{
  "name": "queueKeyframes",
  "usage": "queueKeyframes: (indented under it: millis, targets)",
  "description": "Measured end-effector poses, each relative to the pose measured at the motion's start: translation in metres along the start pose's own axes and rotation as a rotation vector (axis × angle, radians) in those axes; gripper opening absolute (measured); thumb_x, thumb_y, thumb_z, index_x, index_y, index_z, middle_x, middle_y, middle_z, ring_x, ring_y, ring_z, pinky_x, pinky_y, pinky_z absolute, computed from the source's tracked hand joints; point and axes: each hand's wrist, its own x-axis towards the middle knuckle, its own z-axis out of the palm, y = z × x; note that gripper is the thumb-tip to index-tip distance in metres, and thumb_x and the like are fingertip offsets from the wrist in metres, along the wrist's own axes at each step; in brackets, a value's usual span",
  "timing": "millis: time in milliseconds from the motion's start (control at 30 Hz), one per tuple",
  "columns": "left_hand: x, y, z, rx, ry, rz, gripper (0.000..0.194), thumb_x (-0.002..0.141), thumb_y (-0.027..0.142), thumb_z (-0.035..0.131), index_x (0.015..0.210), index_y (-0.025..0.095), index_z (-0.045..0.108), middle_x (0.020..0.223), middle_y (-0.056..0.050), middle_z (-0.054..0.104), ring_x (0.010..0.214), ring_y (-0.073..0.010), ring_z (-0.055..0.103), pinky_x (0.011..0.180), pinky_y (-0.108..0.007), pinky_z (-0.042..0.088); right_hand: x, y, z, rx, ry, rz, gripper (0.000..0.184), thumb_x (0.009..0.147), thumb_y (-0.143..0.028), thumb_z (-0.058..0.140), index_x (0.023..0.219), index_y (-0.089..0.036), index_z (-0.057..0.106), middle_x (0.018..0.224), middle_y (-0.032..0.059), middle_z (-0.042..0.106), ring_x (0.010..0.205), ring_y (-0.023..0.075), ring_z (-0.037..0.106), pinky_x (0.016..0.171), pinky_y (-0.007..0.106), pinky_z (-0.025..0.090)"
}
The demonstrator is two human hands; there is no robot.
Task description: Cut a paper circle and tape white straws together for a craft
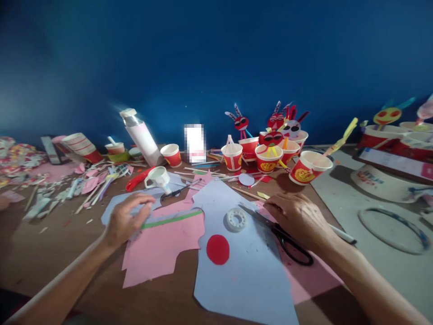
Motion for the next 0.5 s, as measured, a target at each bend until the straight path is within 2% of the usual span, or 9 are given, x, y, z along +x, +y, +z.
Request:
queueKeyframes:
  millis: [67,100,133,233,300,400,500]
  targets:
    - [0.012,-0.011,0.002,-0.054,0.040,-0.293,0.016,0.079,0.027,0.055,0.084,0.017,0.066,0.078,-0.003,0.066,0.070,-0.0159,0.059,0.070,-0.029,0.048,0.000,0.002,0.002,0.007,-0.019,0.010,0.026,0.089,-0.035,0.043,0.083,-0.026,0.066,0.088,-0.0002,0.071,0.077,0.0210,0.063,0.071,0.034,0.044]
    - [0.017,-0.016,0.004,-0.089,0.051,-0.392,0.021,0.077,0.032,0.057,0.089,0.016,0.066,0.078,-0.002,0.065,0.067,-0.0154,0.058,0.066,-0.028,0.048,-0.001,0.003,0.002,0.010,-0.026,0.010,0.026,0.089,-0.035,0.042,0.085,-0.026,0.066,0.090,-0.0006,0.071,0.078,0.0208,0.063,0.071,0.034,0.045]
    - [0.022,-0.021,0.006,-0.105,0.050,-0.429,0.027,0.075,0.034,0.059,0.094,0.015,0.065,0.079,-0.003,0.064,0.067,-0.0153,0.057,0.064,-0.028,0.048,0.000,0.003,0.003,0.012,-0.031,0.010,0.026,0.089,-0.036,0.042,0.086,-0.026,0.066,0.091,-0.0008,0.071,0.079,0.0209,0.063,0.071,0.034,0.045]
    - [0.033,-0.032,0.016,-0.129,0.034,-0.446,0.041,0.071,0.037,0.062,0.104,0.012,0.061,0.082,-0.004,0.063,0.066,-0.0147,0.057,0.062,-0.027,0.049,0.001,0.002,0.003,0.007,-0.050,0.017,0.028,0.089,-0.038,0.042,0.086,-0.026,0.067,0.092,-0.0008,0.071,0.080,0.0217,0.064,0.070,0.034,0.046]
    - [0.039,-0.034,0.025,-0.136,0.013,-0.436,0.042,0.069,0.036,0.064,0.105,0.014,0.061,0.083,-0.004,0.064,0.065,-0.0142,0.057,0.062,-0.027,0.049,0.002,0.002,0.004,0.002,-0.071,0.030,0.028,0.088,-0.039,0.043,0.085,-0.028,0.068,0.090,-0.0011,0.072,0.079,0.0220,0.064,0.068,0.034,0.047]
    - [0.046,-0.032,0.035,-0.140,-0.019,-0.410,0.030,0.067,0.031,0.066,0.094,0.016,0.065,0.077,-0.002,0.064,0.063,-0.0140,0.058,0.061,-0.025,0.047,0.002,0.002,0.006,0.000,-0.079,0.031,0.029,0.088,-0.041,0.043,0.083,-0.029,0.068,0.087,-0.0017,0.072,0.078,0.0220,0.065,0.067,0.034,0.048]
    - [0.049,-0.024,0.032,-0.136,0.007,-0.397,0.015,0.070,0.029,0.064,0.079,0.016,0.066,0.069,0.000,0.062,0.062,-0.0140,0.057,0.060,-0.024,0.045,0.002,0.004,0.007,0.015,-0.041,-0.003,0.031,0.087,-0.043,0.041,0.079,-0.029,0.068,0.083,-0.0016,0.072,0.076,0.0225,0.065,0.069,0.036,0.049]
